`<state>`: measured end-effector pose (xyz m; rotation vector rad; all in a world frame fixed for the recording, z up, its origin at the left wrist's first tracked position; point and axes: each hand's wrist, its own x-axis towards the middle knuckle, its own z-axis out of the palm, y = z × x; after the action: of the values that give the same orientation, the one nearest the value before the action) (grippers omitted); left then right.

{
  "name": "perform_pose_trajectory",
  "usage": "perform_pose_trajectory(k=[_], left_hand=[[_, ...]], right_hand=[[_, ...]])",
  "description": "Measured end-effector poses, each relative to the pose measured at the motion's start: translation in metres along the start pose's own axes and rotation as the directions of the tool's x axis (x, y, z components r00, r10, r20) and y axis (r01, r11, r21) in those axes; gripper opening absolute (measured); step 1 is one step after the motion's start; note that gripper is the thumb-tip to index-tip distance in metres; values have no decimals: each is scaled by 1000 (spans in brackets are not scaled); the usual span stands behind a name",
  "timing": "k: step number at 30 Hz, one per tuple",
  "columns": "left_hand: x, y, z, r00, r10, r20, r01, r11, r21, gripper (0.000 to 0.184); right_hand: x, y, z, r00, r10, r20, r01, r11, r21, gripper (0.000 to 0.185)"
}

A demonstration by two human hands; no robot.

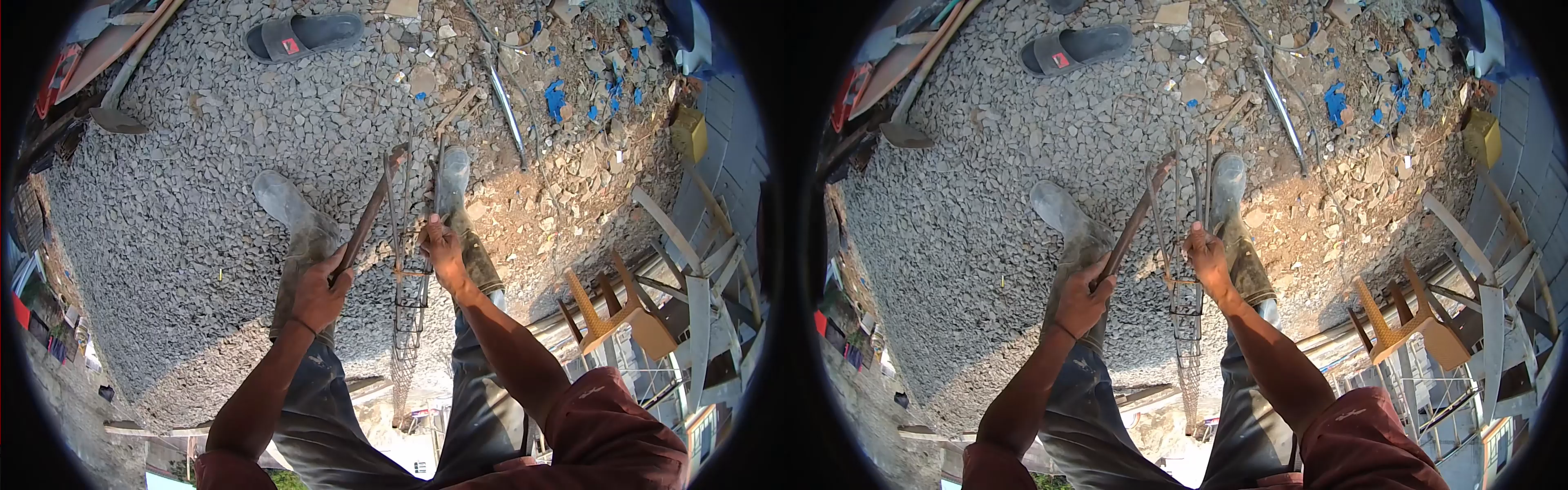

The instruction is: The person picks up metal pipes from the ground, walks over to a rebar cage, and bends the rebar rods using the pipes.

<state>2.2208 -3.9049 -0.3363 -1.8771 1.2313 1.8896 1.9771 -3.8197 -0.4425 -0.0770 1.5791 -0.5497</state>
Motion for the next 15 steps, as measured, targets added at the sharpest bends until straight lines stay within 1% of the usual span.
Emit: perform_pose_trajectory(k=[1, 2, 3, 4, 5, 7, 11, 12, 13, 14, 15], left_hand=[[1, 4, -4, 997, -56, 57, 57, 998, -19, 48], [0, 14, -11, 997, -56, 55, 57, 998, -26, 48], [-2, 26, -20, 991, -98, 96, 99, 995, -4, 49], [-3, 31, -24, 981, -141, 136, 140, 990, 21, 50], [-2, 26, -24, 981, -141, 136, 140, 990, 17, 50], [-1, 13, -28, 991, -21, 128, 23, 1000, -12, 53], [14, 23, -46, 985, 28, 170, -37, 998, 49, 55], [17, 36, -52, 963, -64, 261, 102, 986, -135, 57], [18, 47, -58, 921, -133, 366, 251, 921, -298, 60], [19, 57, -64, 920, -118, 373, 225, 939, -259, 60], [22, 64, -71, 920, -117, 373, 225, 939, -260, 60]], right_hand=[[0, 0, 0, 1000, 1, 2, -1, 1000, -7, 59], [-1, -2, 0, 1000, 20, 4, -20, 1000, -12, 59], [-2, -4, 0, 999, 40, 6, -40, 999, -18, 60], [-2, -4, 0, 999, 42, 7, -41, 999, -24, 60], [-3, -4, 1, 999, 36, 6, -36, 999, -23, 60], [-3, -4, 3, 1000, 30, 6, -30, 999, -23, 60], [-2, -10, 5, 998, 54, -10, -54, 998, -28, 61], [-1, -10, 5, 998, 59, -5, -59, 998, -29, 61], [-1, -10, 4, 998, 58, -8, -58, 998, -32, 61], [0, -8, 4, 999, 50, -5, -50, 999, -16, 61], [0, -7, 3, 999, 42, -2, -42, 999, 0, 61]])
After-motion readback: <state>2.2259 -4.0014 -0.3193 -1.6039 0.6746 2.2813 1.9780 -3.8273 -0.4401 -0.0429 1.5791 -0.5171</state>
